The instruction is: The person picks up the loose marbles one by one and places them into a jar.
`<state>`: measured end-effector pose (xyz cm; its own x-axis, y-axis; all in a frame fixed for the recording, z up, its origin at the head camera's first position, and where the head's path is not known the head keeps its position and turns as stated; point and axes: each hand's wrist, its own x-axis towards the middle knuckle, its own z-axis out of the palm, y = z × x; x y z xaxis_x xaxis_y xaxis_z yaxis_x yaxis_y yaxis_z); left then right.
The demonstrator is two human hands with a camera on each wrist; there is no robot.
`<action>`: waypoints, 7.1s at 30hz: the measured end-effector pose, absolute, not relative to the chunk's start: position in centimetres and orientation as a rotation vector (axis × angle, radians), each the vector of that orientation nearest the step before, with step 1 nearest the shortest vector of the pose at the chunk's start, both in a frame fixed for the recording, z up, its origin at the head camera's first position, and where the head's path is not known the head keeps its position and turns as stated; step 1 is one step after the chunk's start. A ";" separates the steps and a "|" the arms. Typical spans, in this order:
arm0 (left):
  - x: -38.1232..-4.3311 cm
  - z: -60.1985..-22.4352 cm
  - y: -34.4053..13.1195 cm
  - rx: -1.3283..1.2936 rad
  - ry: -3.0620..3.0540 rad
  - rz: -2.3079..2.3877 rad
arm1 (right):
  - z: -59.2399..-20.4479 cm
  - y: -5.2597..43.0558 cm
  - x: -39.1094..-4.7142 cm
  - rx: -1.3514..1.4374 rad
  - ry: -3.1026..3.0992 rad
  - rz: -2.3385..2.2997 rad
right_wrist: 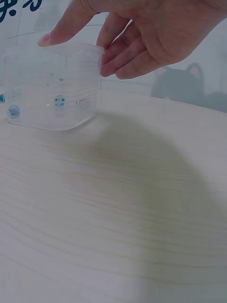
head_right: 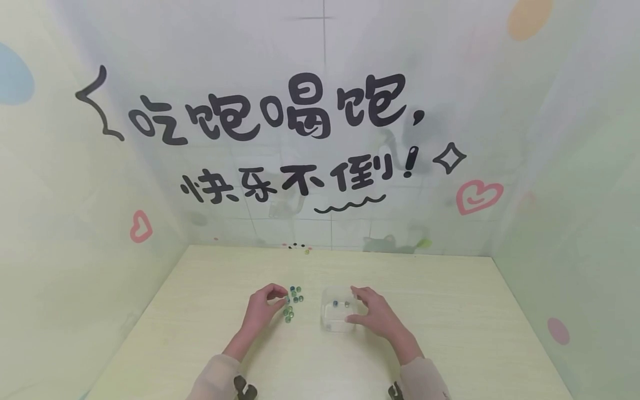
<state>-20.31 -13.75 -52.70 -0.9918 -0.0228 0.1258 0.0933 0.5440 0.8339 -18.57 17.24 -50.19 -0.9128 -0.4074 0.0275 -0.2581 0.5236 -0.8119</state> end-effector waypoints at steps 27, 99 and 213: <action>-19.6 -51.3 -12.8 -0.136 -2.636 -1.504 | -50.3 17.2 -18.6 -0.562 2.598 -1.337; -18.1 -50.2 -8.7 -0.356 -2.609 -1.561 | -50.0 17.1 -18.4 -0.567 2.615 -1.331; -18.7 -52.4 -14.4 -0.104 -2.658 -1.453 | -50.3 17.1 -18.4 -0.539 2.600 -1.352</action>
<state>-18.67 -14.38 -52.39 -0.9916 0.0071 0.1295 0.1128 0.5396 0.8343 -18.37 17.14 -50.34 -0.9220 -0.3866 0.0229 -0.2408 0.5259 -0.8158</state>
